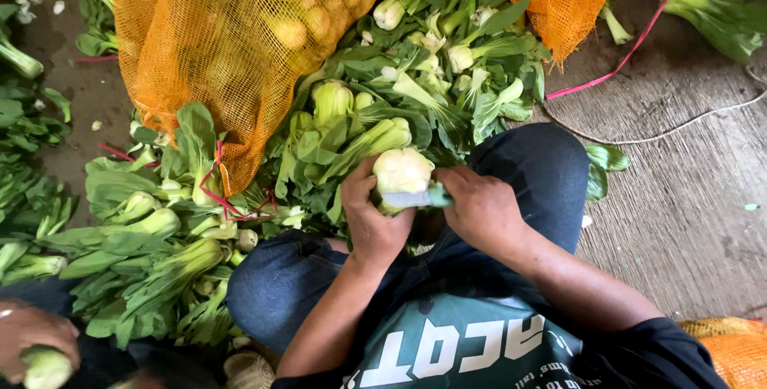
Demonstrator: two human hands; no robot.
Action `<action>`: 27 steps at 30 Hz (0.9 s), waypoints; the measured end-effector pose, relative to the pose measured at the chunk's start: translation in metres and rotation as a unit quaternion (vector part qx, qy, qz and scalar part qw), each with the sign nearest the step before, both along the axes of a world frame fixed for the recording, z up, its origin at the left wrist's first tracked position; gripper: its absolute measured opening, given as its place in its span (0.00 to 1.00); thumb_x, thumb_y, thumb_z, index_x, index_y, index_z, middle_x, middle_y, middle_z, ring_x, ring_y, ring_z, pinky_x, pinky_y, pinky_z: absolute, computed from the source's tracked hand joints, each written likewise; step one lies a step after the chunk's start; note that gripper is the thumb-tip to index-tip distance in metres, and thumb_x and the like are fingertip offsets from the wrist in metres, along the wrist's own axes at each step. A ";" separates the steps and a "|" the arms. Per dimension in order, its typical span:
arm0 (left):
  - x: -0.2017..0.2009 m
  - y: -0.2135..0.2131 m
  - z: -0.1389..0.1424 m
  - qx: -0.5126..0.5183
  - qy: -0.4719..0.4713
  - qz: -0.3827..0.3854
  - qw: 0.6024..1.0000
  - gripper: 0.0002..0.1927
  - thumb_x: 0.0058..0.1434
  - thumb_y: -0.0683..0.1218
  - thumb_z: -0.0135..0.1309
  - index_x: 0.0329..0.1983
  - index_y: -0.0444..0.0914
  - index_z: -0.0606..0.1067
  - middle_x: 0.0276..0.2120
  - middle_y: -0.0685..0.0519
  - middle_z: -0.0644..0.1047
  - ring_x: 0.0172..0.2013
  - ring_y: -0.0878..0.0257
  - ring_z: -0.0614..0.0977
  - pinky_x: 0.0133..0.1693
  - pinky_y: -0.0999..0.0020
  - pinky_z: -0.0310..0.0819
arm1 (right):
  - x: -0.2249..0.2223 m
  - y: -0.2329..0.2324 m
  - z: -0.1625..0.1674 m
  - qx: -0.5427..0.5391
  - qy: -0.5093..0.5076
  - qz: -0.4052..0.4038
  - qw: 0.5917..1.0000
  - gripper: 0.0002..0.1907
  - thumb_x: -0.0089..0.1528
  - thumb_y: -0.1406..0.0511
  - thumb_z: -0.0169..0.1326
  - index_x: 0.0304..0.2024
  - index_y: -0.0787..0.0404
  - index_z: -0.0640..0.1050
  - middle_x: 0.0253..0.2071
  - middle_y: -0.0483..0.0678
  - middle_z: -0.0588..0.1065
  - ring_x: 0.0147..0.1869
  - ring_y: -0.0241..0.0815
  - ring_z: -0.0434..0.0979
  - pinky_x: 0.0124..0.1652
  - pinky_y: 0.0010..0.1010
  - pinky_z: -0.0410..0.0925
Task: The person sits on the floor among piles of leafy green vegetables and uses a small knife to trim the root ends of bok choy one at a time, tossing trimmed pieces aside and reaching for the next one. Another worker nearby performs the same trimming.
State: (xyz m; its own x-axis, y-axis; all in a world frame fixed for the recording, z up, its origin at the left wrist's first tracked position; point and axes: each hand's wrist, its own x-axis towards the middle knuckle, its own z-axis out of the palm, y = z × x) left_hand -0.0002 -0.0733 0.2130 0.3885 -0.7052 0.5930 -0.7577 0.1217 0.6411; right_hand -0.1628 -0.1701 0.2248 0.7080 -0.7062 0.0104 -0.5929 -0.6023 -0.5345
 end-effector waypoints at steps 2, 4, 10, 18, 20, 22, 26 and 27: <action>-0.001 0.001 0.002 -0.009 -0.002 0.000 1.000 0.42 0.53 0.39 0.72 0.61 0.40 0.55 0.58 0.37 0.72 0.54 0.39 0.77 0.56 0.46 0.68 | 0.000 -0.007 0.000 0.010 -0.001 -0.023 1.000 0.17 0.55 0.67 0.57 0.48 0.54 0.78 0.42 0.51 0.80 0.41 0.57 0.81 0.37 0.46 0.73; -0.001 0.002 0.003 -0.020 0.006 -0.009 1.000 0.43 0.53 0.40 0.72 0.62 0.40 0.53 0.58 0.38 0.72 0.54 0.41 0.76 0.56 0.46 0.68 | -0.002 -0.016 0.002 0.026 0.006 -0.050 0.998 0.16 0.56 0.65 0.58 0.48 0.56 0.78 0.42 0.52 0.80 0.40 0.58 0.80 0.36 0.47 0.73; -0.001 0.002 0.003 -0.003 0.008 0.015 1.000 0.42 0.52 0.40 0.72 0.59 0.41 0.54 0.57 0.37 0.73 0.52 0.40 0.77 0.55 0.46 0.68 | -0.010 -0.011 0.015 0.011 -0.083 0.018 0.996 0.17 0.55 0.67 0.55 0.47 0.55 0.79 0.42 0.51 0.80 0.42 0.55 0.81 0.39 0.45 0.74; 0.001 -0.001 0.001 -0.015 -0.019 0.005 1.000 0.43 0.52 0.41 0.74 0.59 0.41 0.55 0.57 0.39 0.73 0.53 0.41 0.78 0.55 0.46 0.69 | -0.002 -0.009 0.011 0.017 -0.016 0.032 0.999 0.17 0.51 0.67 0.58 0.45 0.58 0.78 0.39 0.52 0.79 0.40 0.58 0.80 0.35 0.47 0.72; 0.002 0.001 0.002 -0.019 -0.022 0.004 1.000 0.43 0.51 0.41 0.74 0.59 0.42 0.55 0.56 0.39 0.73 0.53 0.41 0.78 0.55 0.46 0.69 | -0.002 -0.010 0.006 0.011 -0.012 0.020 1.000 0.18 0.50 0.67 0.58 0.45 0.58 0.78 0.38 0.53 0.79 0.39 0.58 0.80 0.35 0.47 0.72; 0.002 0.003 0.003 -0.019 -0.023 0.008 1.000 0.43 0.51 0.40 0.75 0.59 0.42 0.55 0.56 0.39 0.72 0.54 0.41 0.78 0.56 0.46 0.69 | -0.001 -0.012 -0.001 0.000 -0.022 0.018 1.000 0.20 0.49 0.67 0.58 0.45 0.60 0.77 0.38 0.54 0.78 0.38 0.59 0.80 0.34 0.48 0.72; -0.001 0.004 0.000 -0.044 -0.003 0.011 0.999 0.44 0.50 0.40 0.75 0.60 0.40 0.55 0.56 0.37 0.72 0.54 0.41 0.77 0.58 0.46 0.70 | 0.002 -0.027 -0.013 0.029 0.101 -0.054 0.993 0.11 0.60 0.65 0.57 0.45 0.57 0.77 0.34 0.54 0.78 0.36 0.59 0.80 0.35 0.49 0.72; -0.002 0.001 -0.002 -0.031 0.021 0.012 0.999 0.45 0.47 0.40 0.75 0.59 0.40 0.56 0.56 0.37 0.73 0.54 0.41 0.78 0.58 0.47 0.71 | 0.002 -0.031 -0.015 0.039 0.099 -0.061 0.992 0.13 0.59 0.64 0.59 0.47 0.57 0.77 0.32 0.56 0.78 0.36 0.61 0.80 0.36 0.51 0.71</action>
